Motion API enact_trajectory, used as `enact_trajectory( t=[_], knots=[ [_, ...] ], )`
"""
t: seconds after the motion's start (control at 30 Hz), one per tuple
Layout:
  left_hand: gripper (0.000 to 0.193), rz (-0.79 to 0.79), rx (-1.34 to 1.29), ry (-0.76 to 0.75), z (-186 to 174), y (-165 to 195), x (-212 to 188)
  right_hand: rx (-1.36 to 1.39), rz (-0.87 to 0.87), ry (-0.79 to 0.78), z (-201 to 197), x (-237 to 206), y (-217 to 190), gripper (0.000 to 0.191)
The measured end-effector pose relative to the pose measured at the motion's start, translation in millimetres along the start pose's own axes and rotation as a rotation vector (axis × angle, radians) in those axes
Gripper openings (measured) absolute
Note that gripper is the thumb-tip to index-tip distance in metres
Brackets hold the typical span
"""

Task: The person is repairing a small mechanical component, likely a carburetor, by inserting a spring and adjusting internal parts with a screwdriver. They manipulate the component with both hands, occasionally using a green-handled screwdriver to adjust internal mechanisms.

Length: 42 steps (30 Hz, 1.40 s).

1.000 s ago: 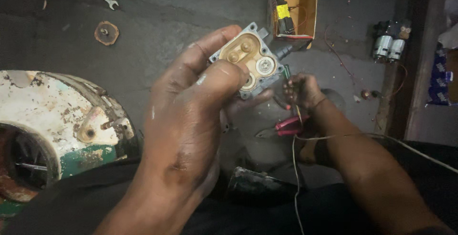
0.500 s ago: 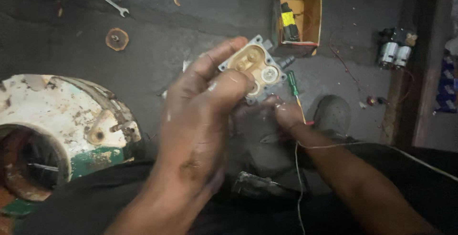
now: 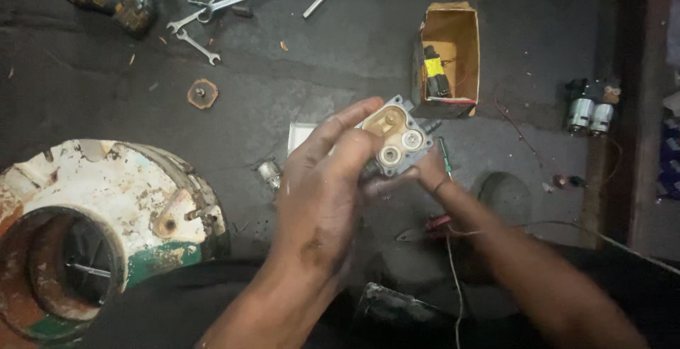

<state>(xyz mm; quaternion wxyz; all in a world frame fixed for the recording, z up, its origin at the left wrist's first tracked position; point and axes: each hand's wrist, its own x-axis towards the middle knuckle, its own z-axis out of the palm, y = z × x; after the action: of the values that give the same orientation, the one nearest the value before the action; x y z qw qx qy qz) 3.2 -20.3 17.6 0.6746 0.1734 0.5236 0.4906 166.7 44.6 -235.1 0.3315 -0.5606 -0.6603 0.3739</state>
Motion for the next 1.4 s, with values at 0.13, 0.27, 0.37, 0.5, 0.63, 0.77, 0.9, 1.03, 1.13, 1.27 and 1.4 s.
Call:
enact_trajectory(
  t=[0.13, 0.27, 0.37, 0.5, 0.63, 0.77, 0.9, 1.03, 1.13, 1.27, 1.4],
  knots=[
    [0.052, 0.047, -0.056, -0.086, 0.8, -0.9, 3.8, 0.342, 0.088, -0.004, -46.2, 62.2, -46.4, 0.019],
    [0.052, -0.020, -0.193, -0.180, 8.1, -0.3, 11.2, 0.843, 0.081, -0.279, -140.8, 83.0, -115.0, 0.017],
    [0.052, -0.159, -0.256, -0.187, 16.6, -1.6, 14.6, 0.679, 0.055, -0.341, -194.8, 67.2, -162.9, 0.017],
    [0.054, -0.247, -0.166, -0.154, 20.2, -6.3, 18.4, 0.441, 0.171, -0.307, -231.7, 23.3, -194.1, 0.021],
    [0.059, -0.241, -0.201, -0.218, 18.2, -13.1, 29.4, 0.400, 0.207, -0.403, -243.7, -20.6, -183.5, 0.021],
    [0.057, -0.227, -0.088, -0.157, 15.2, -15.6, 36.1, 0.465, 0.216, -0.429, -235.4, -42.6, -165.4, 0.016],
    [0.051, -0.104, 0.086, -0.109, 14.0, -16.4, 28.7, 0.434, 0.146, -0.407, -219.6, -40.2, -167.2, 0.012],
    [0.046, 0.138, 0.142, -0.196, 9.9, -20.0, 17.7, 0.124, -0.111, -0.370, -210.0, -41.4, -182.5, 0.007],
    [0.043, 0.230, 0.161, -0.246, 6.9, -23.7, 14.7, -0.096, -0.177, -0.315, -203.2, -43.9, -190.2, 0.012],
    [0.042, 0.256, 0.186, -0.303, 3.7, -27.2, 12.3, -0.258, -0.368, -0.288, -198.6, -37.8, -190.9, 0.021],
    [0.042, 0.251, 0.096, -0.364, 6.0, -29.6, 12.2, -0.222, -0.523, -0.296, -194.8, -35.9, -185.7, 0.018]
  ],
)
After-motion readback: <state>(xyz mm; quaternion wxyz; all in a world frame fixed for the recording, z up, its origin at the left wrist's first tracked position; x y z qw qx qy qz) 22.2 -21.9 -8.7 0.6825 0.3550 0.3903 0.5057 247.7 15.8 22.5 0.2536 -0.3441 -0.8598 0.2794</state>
